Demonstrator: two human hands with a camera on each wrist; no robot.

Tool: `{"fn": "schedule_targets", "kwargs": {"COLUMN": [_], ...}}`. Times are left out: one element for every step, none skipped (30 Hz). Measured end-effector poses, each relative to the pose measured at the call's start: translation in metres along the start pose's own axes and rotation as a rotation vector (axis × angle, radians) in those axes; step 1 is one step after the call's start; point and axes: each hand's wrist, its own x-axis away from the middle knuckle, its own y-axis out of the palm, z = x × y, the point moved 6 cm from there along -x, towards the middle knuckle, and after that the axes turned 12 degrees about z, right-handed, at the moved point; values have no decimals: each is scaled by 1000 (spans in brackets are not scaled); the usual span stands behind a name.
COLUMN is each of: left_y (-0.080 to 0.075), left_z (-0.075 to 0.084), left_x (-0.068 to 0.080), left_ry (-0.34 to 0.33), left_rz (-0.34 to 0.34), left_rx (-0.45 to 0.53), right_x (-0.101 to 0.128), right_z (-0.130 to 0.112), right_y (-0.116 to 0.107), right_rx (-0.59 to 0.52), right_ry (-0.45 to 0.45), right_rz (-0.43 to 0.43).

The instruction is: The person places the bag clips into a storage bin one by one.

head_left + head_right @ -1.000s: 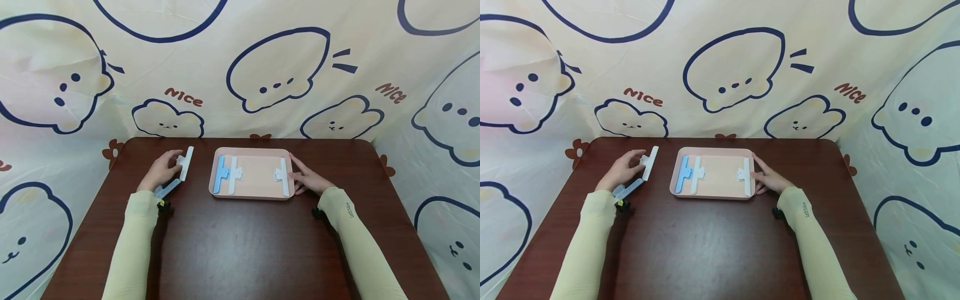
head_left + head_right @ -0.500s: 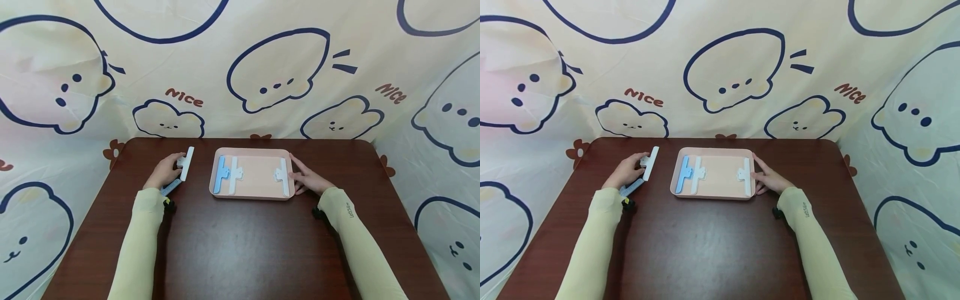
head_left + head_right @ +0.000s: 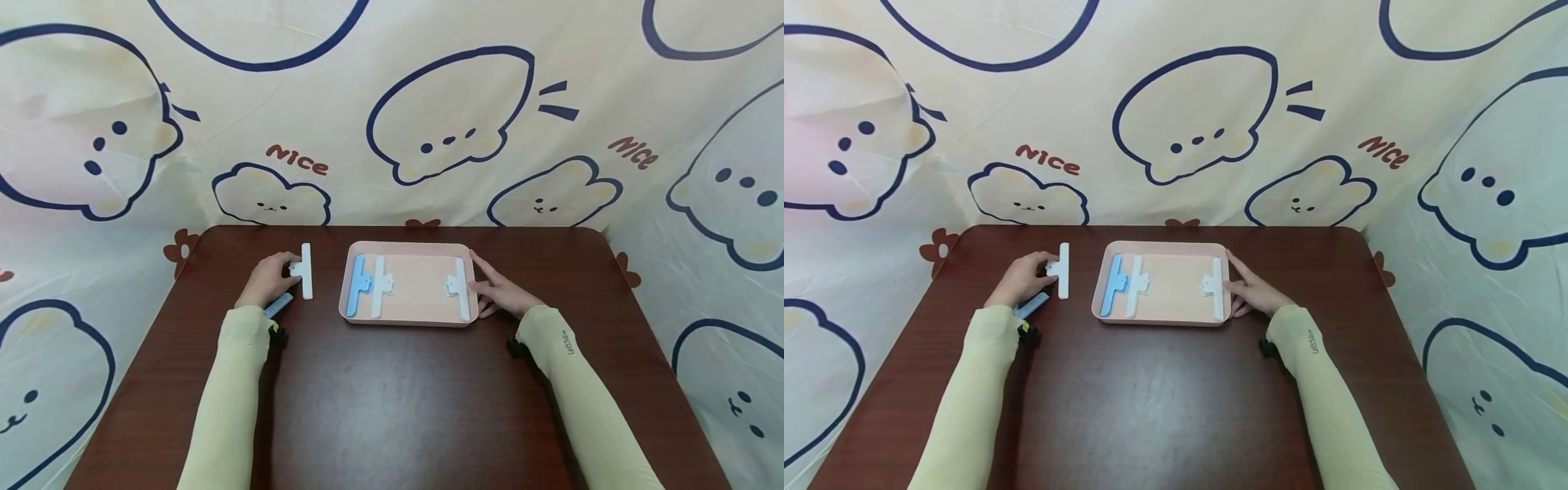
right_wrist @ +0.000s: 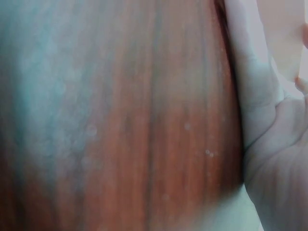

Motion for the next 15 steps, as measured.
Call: {"fn": "schedule_targets", "kwargs": {"left_y": [0, 0, 0, 0, 0, 0, 0, 0, -1, -1, -2, -2, -3, -3, -3], "left_z": [0, 0, 1, 2, 2, 2, 2, 1, 1, 1, 0, 0, 0, 0, 0], "left_x": [0, 0, 0, -1, -1, -1, -1, -1, 0, 0, 1, 2, 2, 3, 3], "left_ry": [-3, -3, -1, -1, -4, -7, -10, -15, -22, -32, -37, -43, -48, -52, -54], "left_rz": [2, 3, 4, 4, 3, 4, 2, 1, 0, 0, 1, 2, 2, 4, 5], "left_rx": [5, 11, 16, 23, 31, 38, 48, 57, 67, 78, 89, 99, 109, 119, 128], "right_x": [0, 0, 0, 0, 0, 0, 0, -1, -1, -1, -1, -2, -2, -3, -3], "right_z": [0, 0, 0, 0, 0, 0, 0, 0, 0, 0, 1, 1, 1, 2, 2], "right_y": [0, -1, -1, -1, -1, -1, -1, -1, 0, 0, 0, 1, 0, 0, 0], "right_rx": [-2, -3, -4, -2, 0, 0, 0, 1, 3, 6, 6, 7, 6, 8, 9], "right_ry": [3, 6, 9, 9, 8, 6, 6, 4, 0, -1, -1, 0, 2, 2, 2], "right_rz": [2, 4, 6, 6, 5, 3, 3, 1, -1, -3, -3, -2, 1, 1, 1]}}
